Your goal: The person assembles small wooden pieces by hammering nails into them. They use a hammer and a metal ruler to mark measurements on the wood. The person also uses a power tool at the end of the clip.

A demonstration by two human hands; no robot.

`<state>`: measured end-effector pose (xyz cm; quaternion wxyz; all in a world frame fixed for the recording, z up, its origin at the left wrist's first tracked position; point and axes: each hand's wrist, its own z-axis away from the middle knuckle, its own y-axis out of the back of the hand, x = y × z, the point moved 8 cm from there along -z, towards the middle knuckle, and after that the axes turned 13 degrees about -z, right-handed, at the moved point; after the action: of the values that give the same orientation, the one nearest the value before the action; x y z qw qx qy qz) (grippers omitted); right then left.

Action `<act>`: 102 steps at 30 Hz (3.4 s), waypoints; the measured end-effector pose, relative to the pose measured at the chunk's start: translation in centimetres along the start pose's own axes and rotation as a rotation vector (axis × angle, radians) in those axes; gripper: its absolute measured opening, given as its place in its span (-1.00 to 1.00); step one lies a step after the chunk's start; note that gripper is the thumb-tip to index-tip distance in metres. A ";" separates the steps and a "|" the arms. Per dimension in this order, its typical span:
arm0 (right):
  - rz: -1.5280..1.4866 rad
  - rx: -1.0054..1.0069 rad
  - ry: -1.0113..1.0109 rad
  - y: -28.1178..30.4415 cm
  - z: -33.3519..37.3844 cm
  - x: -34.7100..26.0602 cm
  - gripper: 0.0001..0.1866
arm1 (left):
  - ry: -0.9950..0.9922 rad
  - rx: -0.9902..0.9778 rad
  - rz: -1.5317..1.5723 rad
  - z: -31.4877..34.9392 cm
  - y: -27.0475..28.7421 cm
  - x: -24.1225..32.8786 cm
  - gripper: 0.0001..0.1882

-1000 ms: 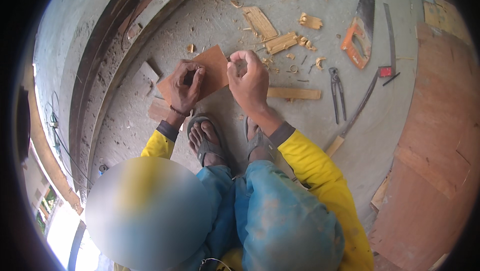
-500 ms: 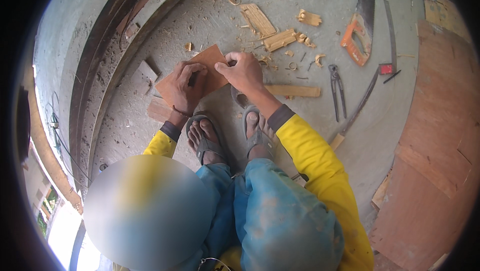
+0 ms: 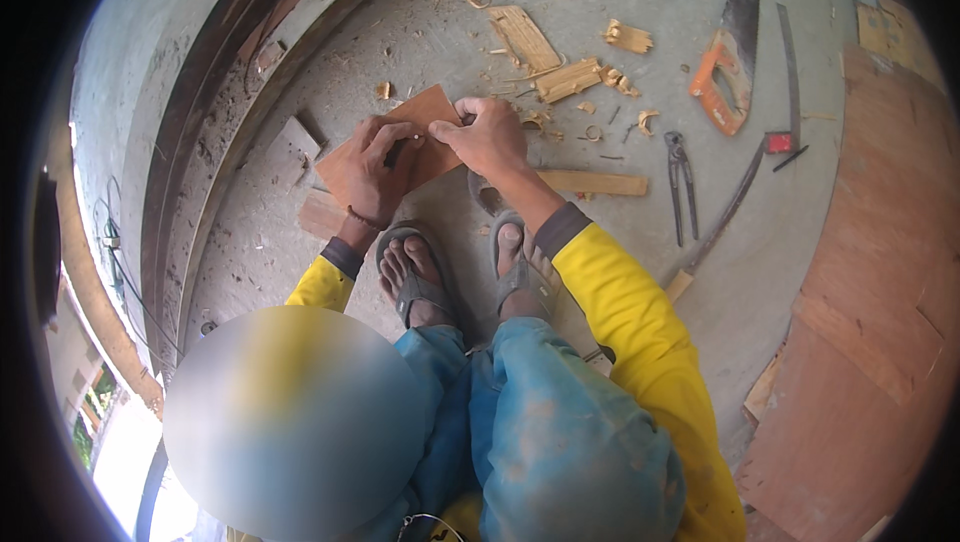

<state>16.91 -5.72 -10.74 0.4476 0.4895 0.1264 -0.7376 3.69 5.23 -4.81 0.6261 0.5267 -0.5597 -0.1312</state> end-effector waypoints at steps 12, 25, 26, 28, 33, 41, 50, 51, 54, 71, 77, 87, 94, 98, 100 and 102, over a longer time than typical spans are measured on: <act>0.050 0.011 0.041 0.2 -0.1 -0.3 -0.59 | -0.003 -0.023 0.055 -0.2 -0.1 -0.7 -0.85; 0.041 -0.009 0.033 0.2 0.1 -0.4 -0.59 | -0.039 0.033 0.024 0.1 0.3 -0.2 -0.84; 0.044 -0.008 0.030 0.2 0.2 -0.4 -0.59 | -0.044 0.037 0.023 0.1 0.3 -0.2 -0.84; 0.033 -0.021 0.030 0.2 0.3 -0.6 -0.60 | -0.052 0.044 0.013 0.1 0.3 0.1 -0.83; 0.033 -0.019 0.036 0.2 0.4 -0.8 -0.61 | -0.051 0.073 -0.020 0.3 0.5 0.3 -0.84; 0.046 -0.024 0.027 0.2 0.2 -0.6 -0.58 | -0.003 0.061 -0.012 0.2 0.2 -0.2 -0.88; 0.067 -0.015 0.036 0.4 0.2 -0.5 -0.60 | -0.053 0.066 -0.022 0.0 0.1 0.4 -0.82; 0.054 -0.018 0.019 0.4 0.2 -0.4 -0.59 | -0.063 0.065 -0.015 0.0 0.0 0.5 -0.80; 0.005 0.020 0.040 1.2 0.6 -0.7 -0.61 | -0.086 0.040 -0.039 0.0 0.0 0.8 -0.73; 0.764 -0.121 0.506 8.0 12.7 0.9 -0.65 | -0.071 0.011 -0.002 0.6 0.0 -0.4 -0.72; 0.435 -0.049 0.542 7.4 14.4 -3.2 -0.72 | -0.074 -0.024 -0.011 0.7 -0.3 -0.4 -0.71; 0.392 -0.086 0.509 2.2 11.3 -6.4 -0.65 | -0.050 -0.042 0.001 0.8 -0.5 -0.6 -0.70; 0.362 -0.075 0.583 2.2 11.9 -7.2 -0.66 | -0.054 -0.039 -0.004 0.9 -0.8 -0.9 -0.70; 0.393 -0.061 0.526 2.1 10.7 -6.4 -0.66 | -0.045 -0.027 0.028 0.9 -0.9 -1.0 -0.72; 0.396 -0.023 0.546 2.6 10.8 -6.3 -0.66 | -0.044 -0.027 0.044 0.9 -0.8 -1.0 -0.74; 0.410 -0.038 0.538 2.7 10.9 -6.1 -0.66 | -0.045 -0.024 0.049 0.9 -0.7 -0.9 -0.75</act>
<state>13.13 -10.78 0.40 0.5463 0.6734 0.1525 -0.4742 2.95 5.19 -6.07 0.6226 0.5022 -0.5849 -0.1343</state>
